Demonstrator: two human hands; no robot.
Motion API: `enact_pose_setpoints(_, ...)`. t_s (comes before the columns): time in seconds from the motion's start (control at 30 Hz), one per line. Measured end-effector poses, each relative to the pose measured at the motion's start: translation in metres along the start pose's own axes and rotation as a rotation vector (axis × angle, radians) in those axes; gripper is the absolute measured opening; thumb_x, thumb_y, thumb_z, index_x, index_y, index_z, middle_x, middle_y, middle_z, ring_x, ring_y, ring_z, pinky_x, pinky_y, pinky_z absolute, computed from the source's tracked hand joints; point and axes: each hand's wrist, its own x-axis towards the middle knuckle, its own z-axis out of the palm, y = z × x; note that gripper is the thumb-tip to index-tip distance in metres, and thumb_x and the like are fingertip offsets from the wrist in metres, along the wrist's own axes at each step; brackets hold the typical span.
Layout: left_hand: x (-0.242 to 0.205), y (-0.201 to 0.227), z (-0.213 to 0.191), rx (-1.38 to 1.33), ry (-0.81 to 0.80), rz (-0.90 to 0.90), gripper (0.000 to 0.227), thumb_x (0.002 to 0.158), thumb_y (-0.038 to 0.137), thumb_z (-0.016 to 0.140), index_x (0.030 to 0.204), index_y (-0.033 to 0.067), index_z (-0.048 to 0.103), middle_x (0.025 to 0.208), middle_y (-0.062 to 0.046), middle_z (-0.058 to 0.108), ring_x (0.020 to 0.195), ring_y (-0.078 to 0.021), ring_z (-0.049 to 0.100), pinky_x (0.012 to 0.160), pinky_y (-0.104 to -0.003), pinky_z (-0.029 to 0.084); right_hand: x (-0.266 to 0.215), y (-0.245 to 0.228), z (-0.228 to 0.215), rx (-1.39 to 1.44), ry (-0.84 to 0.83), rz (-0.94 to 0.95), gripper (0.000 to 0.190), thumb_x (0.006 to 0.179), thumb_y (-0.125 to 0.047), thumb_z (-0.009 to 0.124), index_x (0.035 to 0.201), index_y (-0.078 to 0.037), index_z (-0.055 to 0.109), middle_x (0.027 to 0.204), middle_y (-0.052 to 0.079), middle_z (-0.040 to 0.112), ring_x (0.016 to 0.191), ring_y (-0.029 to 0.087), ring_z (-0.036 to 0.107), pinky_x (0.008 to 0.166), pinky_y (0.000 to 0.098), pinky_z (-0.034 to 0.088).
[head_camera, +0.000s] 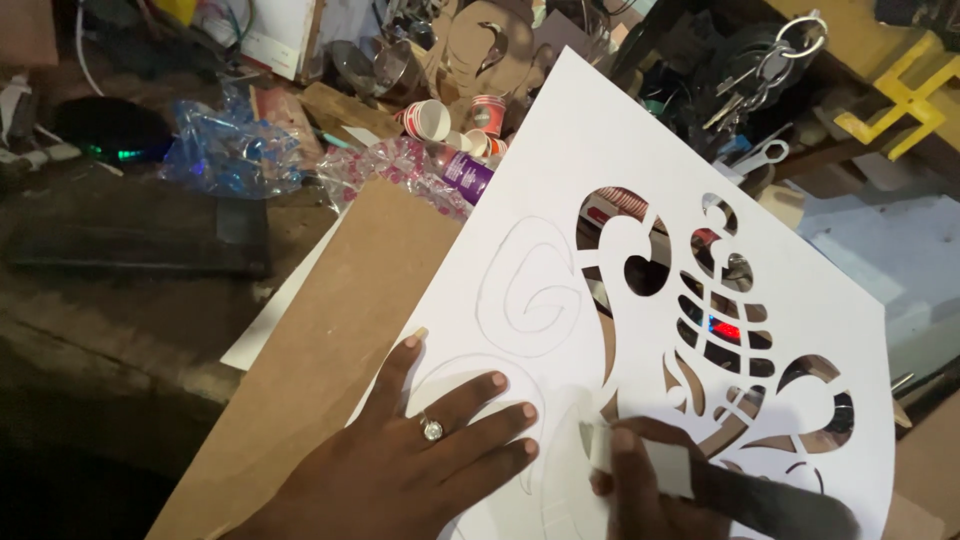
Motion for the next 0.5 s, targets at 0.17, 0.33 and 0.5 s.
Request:
enact_pose_setpoints(0.17, -0.004, -0.003, 0.003, 0.064, 0.022, 0.0, 0.051, 0.097, 0.034, 0.05, 0.145, 0.0162, 0.054, 0.159, -0.007, 0.044, 0.148, -0.0297, 0.04, 0.109, -0.082, 0.016, 0.024, -0.059, 0.028, 0.056, 0.048, 0.148, 0.02, 0.089, -0.013, 0.072, 0.089, 0.007, 0.073, 0.067, 0.022, 0.07, 0.052, 0.023, 0.064, 0.05, 0.033, 0.052)
enact_pose_setpoints(0.33, -0.004, -0.005, 0.006, 0.048, 0.014, 0.027, 0.051, 0.098, 0.038, 0.048, 0.144, 0.0155, 0.055, 0.16, -0.01, 0.043, 0.147, -0.0306, 0.042, 0.108, -0.084, 0.015, 0.025, -0.06, 0.03, -0.054, 0.06, 0.216, 0.02, 0.089, -0.013, 0.069, 0.093, 0.007, 0.072, 0.07, 0.022, 0.073, 0.053, 0.024, 0.068, 0.053, 0.0345, 0.056)
enact_pose_setpoints(0.5, -0.006, -0.005, 0.008, 0.01, 0.015, 0.008, 0.051, 0.098, 0.039, 0.047, 0.143, 0.0161, 0.055, 0.159, -0.009, 0.043, 0.147, -0.0294, 0.041, 0.108, -0.085, 0.015, 0.024, -0.062, 0.032, -0.055, 0.065, 0.187, 0.022, 0.092, -0.014, 0.068, 0.094, 0.008, 0.072, 0.073, 0.021, 0.074, 0.056, 0.023, 0.07, 0.055, 0.0339, 0.058)
